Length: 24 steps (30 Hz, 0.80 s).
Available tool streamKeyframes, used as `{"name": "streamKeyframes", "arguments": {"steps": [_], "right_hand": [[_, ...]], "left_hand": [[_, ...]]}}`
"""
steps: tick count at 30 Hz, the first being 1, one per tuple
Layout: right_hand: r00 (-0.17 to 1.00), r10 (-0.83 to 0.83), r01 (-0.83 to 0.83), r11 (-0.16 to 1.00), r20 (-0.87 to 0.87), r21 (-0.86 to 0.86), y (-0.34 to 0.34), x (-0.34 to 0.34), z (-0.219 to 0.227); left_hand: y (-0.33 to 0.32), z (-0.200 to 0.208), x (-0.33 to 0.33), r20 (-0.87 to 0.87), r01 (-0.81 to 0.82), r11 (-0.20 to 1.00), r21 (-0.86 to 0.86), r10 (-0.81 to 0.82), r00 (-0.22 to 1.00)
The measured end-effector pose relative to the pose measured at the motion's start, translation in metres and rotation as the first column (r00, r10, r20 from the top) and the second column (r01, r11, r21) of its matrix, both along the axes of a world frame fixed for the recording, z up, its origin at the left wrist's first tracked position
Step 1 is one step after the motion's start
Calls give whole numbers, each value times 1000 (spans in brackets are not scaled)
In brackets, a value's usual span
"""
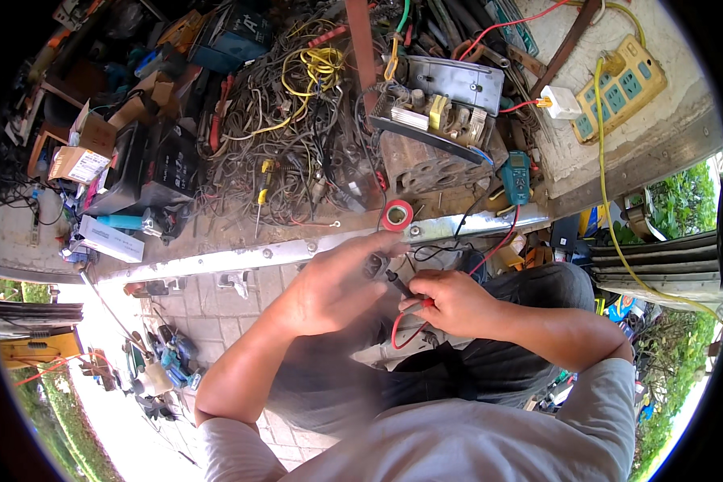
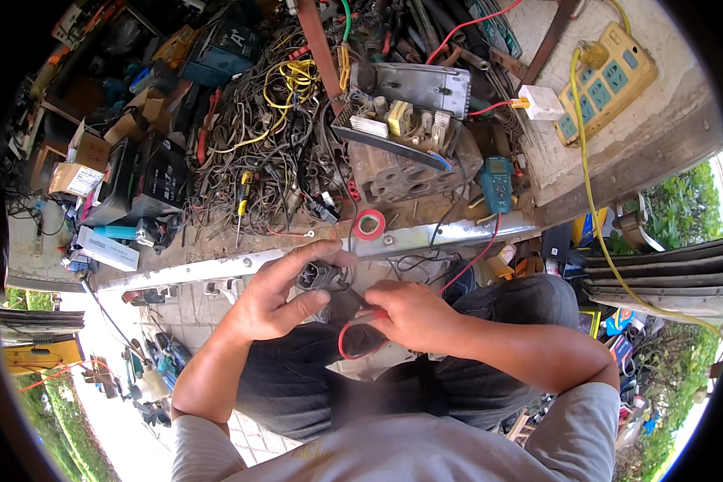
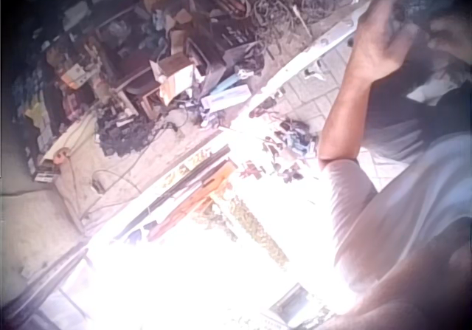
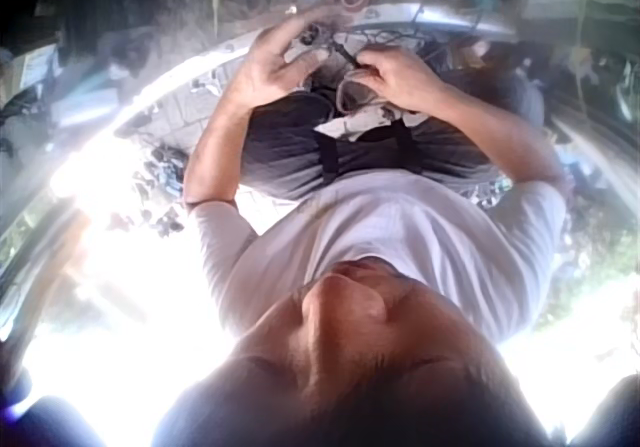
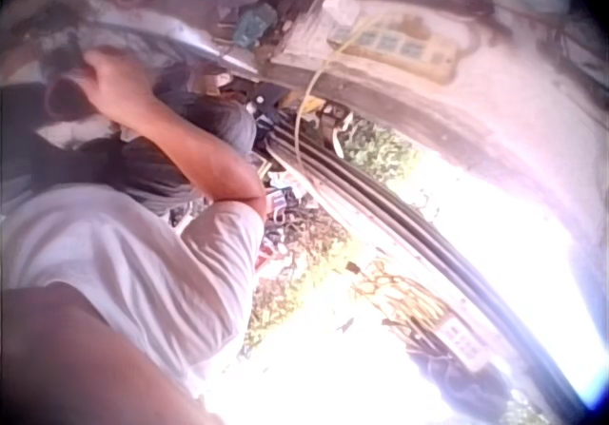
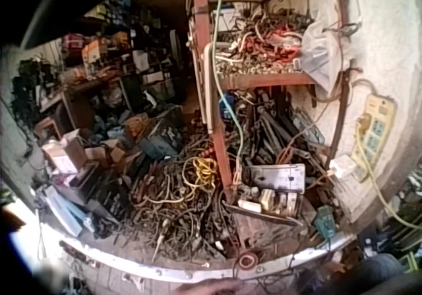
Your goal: The person sits in a cluttered workshop and uses a multimeter to test a small electronic component. They then use a screwdriver to strip the insulation from the component's wires and wrap the exposed ends with red electrical tape.
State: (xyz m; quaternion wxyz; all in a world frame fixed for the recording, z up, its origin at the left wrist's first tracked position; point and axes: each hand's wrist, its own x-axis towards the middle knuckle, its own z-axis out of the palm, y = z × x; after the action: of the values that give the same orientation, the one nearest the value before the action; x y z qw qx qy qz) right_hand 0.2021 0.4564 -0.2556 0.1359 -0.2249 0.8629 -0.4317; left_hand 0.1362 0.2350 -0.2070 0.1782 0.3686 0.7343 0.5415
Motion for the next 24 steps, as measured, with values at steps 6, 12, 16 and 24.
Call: {"name": "streamKeyframes", "arguments": {"steps": [6, 12, 16, 24], "right_hand": [[993, 119, -107, 899, -2, 424, 7, 0, 7], [982, 165, -122, 927, -95, 355, 8, 0, 11], [976, 171, -119, 937, -133, 328, 7, -1, 18], [974, 181, -140, 953, -136, 269, 8, -3, 28]], "left_hand": [[-6, -13, -11, 148, -45, 995, -93, 59, 987], [-12, -51, -31, 139, -92, 958, -272, 134, 981], [-14, -69, -39, 146, -127, 957, -261, 169, 975], [-19, -82, -51, 104, -213, 941, -264, 247, 963]]}}
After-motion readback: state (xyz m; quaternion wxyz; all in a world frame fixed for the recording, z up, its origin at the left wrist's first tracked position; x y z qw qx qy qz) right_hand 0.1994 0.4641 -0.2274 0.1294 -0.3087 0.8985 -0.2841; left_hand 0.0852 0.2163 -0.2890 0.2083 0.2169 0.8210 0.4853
